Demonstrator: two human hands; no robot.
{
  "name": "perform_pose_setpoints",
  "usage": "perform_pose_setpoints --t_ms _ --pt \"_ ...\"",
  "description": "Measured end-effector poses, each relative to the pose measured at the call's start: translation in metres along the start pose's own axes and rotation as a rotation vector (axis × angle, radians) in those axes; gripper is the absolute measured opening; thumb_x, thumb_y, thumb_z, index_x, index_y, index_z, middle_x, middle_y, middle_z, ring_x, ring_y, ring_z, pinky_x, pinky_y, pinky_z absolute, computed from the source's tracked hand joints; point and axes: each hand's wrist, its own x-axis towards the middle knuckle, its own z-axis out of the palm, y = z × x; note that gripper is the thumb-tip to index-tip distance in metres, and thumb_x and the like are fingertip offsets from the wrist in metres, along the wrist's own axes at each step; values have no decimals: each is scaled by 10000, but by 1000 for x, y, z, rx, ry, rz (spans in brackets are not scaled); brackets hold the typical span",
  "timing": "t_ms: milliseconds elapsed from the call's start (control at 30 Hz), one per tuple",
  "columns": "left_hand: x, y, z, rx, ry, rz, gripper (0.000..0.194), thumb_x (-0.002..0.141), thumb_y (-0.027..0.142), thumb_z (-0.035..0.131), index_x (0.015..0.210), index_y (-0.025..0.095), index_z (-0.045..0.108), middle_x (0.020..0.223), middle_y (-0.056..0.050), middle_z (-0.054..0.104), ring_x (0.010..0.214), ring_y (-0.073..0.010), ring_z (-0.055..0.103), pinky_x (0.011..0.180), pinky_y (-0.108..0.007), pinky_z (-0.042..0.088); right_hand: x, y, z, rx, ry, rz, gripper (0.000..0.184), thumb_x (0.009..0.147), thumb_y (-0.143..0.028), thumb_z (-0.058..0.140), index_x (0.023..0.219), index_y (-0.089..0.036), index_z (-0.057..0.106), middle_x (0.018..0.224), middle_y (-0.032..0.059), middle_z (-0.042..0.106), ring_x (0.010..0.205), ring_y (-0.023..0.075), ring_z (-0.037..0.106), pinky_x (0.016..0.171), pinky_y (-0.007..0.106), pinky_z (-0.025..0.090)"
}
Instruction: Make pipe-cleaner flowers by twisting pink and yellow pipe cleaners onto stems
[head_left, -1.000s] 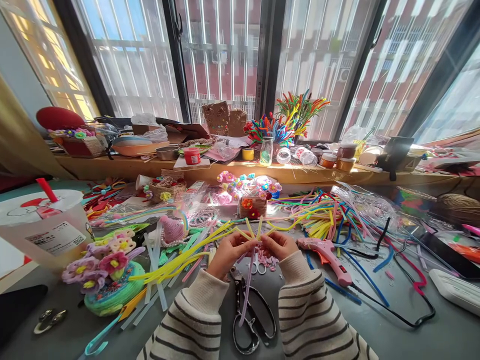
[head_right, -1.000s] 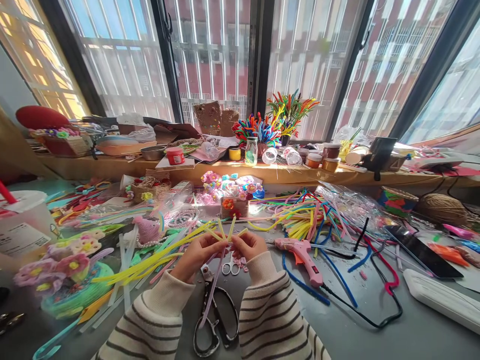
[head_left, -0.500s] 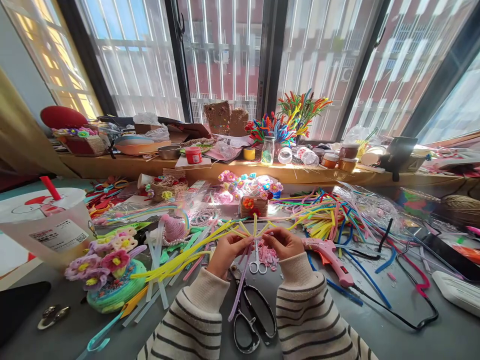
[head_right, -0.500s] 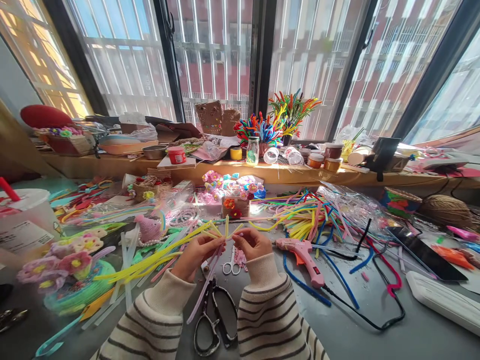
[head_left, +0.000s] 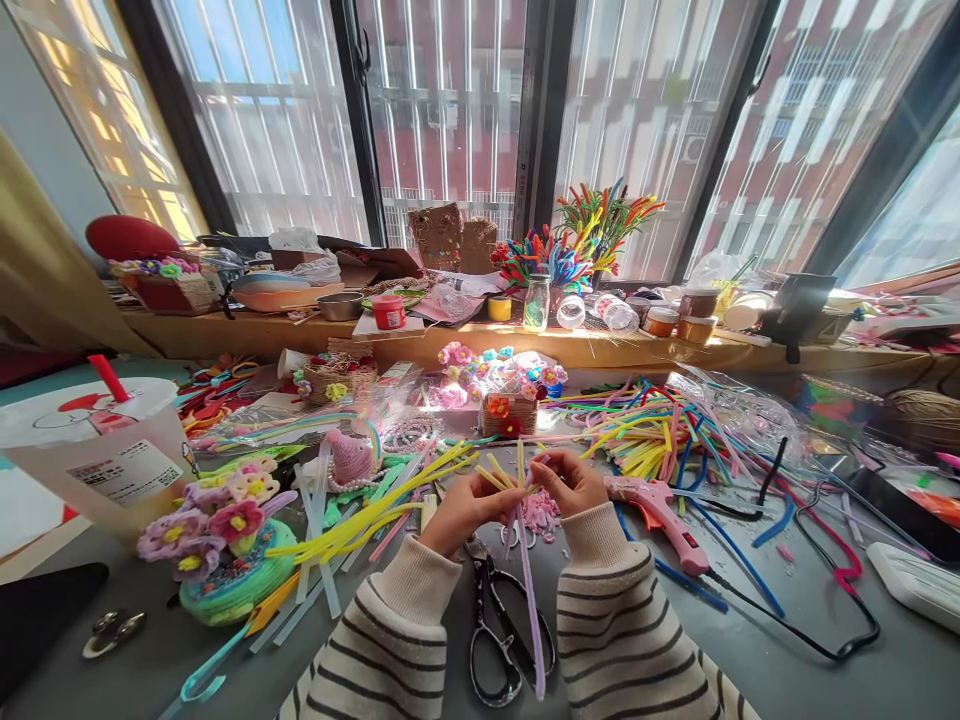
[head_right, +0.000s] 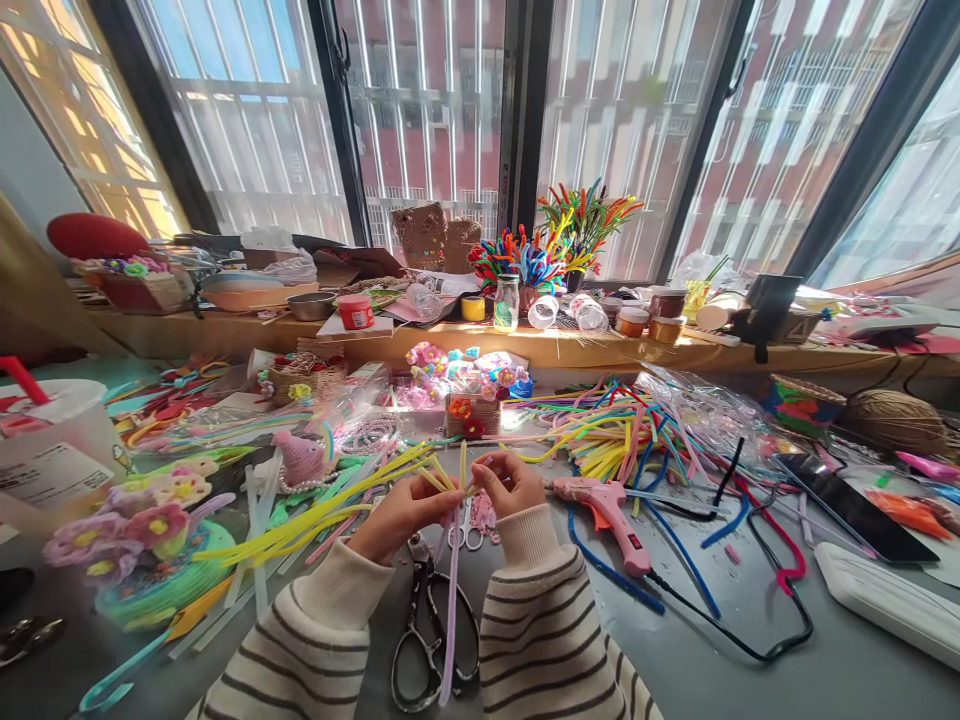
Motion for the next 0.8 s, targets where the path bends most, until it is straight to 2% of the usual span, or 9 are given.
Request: perform_pose_setpoints --t_ms 233,333,433,533,633,700,800 --pt "1 -1 -1 -25 19 -9 251 479 287 699 628 109 605 557 3 575 511 -90 513 520 -215 424 0 3 2 99 10 41 263 577 -342 620 744 -154 543 496 -26 537 411 83 458 394 191 335" --pt "1 0 -1 -59 92 14 239 475 272 702 623 112 602 567 0 587 521 -94 525 529 -219 436 -1 2 2 101 16 95 261 549 -349 639 688 -154 535 481 -30 537 384 74 443 374 187 328" --pt "1 2 -2 -92 173 13 238 458 254 710 621 118 603 578 -2 598 537 -100 535 544 -222 445 -3 2 3 67 -34 152 236 545 -355 639 583 -152 526 460 -20 538 377 75 448 373 193 340" --pt "1 1 -4 -89 235 54 218 478 257 699 620 118 607 570 1 590 532 -93 526 543 -217 444 -6 4 7 64 -89 148 243 550 -349 636 651 -148 542 463 -8 564 395 88 477 386 198 352" --pt "2 1 -5 -63 288 94 225 479 265 696 621 115 609 576 -3 583 544 -105 526 550 -234 451 -10 6 12 84 -144 166 273 549 -343 635 708 -148 531 442 -24 559 346 72 443 352 186 324" --pt "2 2 -6 -46 287 95 238 474 273 697 629 115 608 586 -6 583 554 -115 529 555 -246 453 -11 6 13 130 -178 204 294 541 -340 640 726 -152 509 436 -37 552 331 66 438 333 178 313" --pt "1 3 -5 -21 204 63 243 495 285 685 654 120 605 602 0 582 553 -106 528 556 -231 445 -11 4 10 168 -238 258 343 528 -340 654 766 -154 491 396 -62 519 360 93 491 324 173 323"
